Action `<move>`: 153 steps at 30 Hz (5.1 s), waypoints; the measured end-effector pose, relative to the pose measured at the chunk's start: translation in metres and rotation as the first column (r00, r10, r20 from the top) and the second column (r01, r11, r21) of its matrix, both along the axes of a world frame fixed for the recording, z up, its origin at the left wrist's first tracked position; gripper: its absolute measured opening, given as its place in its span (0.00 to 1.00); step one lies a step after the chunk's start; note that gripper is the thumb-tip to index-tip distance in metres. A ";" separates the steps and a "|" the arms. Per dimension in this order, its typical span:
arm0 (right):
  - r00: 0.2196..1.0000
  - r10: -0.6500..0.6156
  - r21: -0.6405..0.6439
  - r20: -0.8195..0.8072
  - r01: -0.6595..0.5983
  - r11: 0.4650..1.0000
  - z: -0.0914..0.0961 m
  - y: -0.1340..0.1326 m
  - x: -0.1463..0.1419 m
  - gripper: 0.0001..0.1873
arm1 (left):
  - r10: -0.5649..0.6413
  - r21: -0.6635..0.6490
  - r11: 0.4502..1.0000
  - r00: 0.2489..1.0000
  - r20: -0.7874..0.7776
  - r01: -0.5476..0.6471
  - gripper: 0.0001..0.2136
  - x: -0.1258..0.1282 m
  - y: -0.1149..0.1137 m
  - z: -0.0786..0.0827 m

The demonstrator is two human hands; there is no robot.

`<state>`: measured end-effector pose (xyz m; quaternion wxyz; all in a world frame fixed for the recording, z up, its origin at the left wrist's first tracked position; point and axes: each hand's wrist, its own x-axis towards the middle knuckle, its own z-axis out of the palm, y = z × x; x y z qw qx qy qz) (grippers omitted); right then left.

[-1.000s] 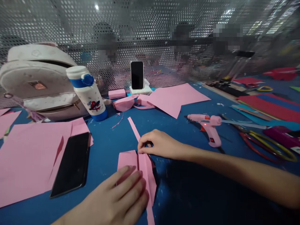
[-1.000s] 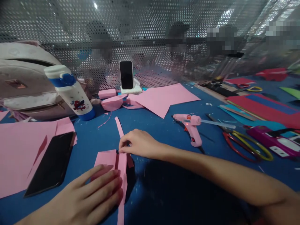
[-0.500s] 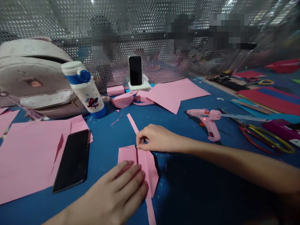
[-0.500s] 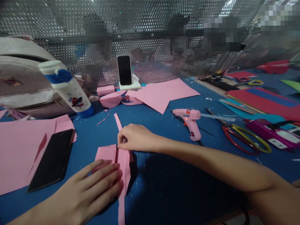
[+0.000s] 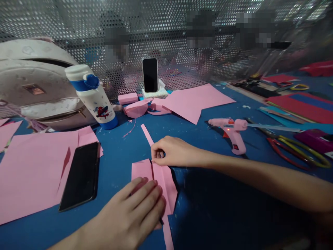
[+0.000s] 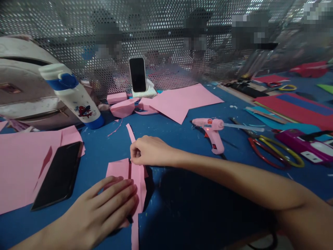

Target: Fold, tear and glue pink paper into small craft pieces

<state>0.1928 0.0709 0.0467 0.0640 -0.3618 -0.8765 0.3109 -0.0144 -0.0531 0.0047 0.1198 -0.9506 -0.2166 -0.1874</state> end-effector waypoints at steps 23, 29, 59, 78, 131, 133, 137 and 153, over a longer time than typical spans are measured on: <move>0.997 0.080 -0.033 0.007 -0.080 0.996 0.008 0.005 0.005 0.05 | 0.011 -0.022 1.000 0.999 0.032 -0.010 0.12 0.004 0.006 0.004; 0.996 0.085 -0.012 0.034 -0.084 0.996 0.012 0.005 0.006 0.07 | 0.021 -0.029 0.999 1.000 0.019 -0.020 0.13 0.004 0.006 0.005; 0.984 0.038 0.183 0.173 -0.070 0.981 0.009 -0.006 -0.001 0.06 | 0.069 -0.056 0.996 0.996 -0.058 -0.072 0.21 -0.004 0.016 0.012; 0.993 -0.042 0.111 0.113 0.029 0.993 0.006 -0.007 -0.002 0.05 | 0.085 -0.105 0.990 0.992 -0.088 -0.094 0.23 -0.005 0.016 0.005; 0.881 0.337 0.237 0.333 -0.424 0.874 0.040 -0.008 0.011 0.16 | 0.085 -0.148 0.983 0.986 -0.146 -0.107 0.23 -0.003 0.013 0.015; 0.851 0.344 0.232 0.397 -0.456 0.859 0.046 -0.013 0.013 0.17 | 0.086 -0.147 0.984 0.987 -0.135 -0.106 0.22 -0.003 0.013 0.015; 0.856 0.322 0.263 0.404 -0.446 0.856 0.046 -0.018 0.017 0.17 | 0.087 -0.139 0.985 0.988 -0.124 -0.104 0.23 -0.004 0.013 0.013; 0.869 0.313 0.306 0.384 -0.439 0.844 0.046 -0.022 0.023 0.14 | 0.078 -0.181 0.979 0.993 -0.093 -0.094 0.23 -0.004 0.013 0.012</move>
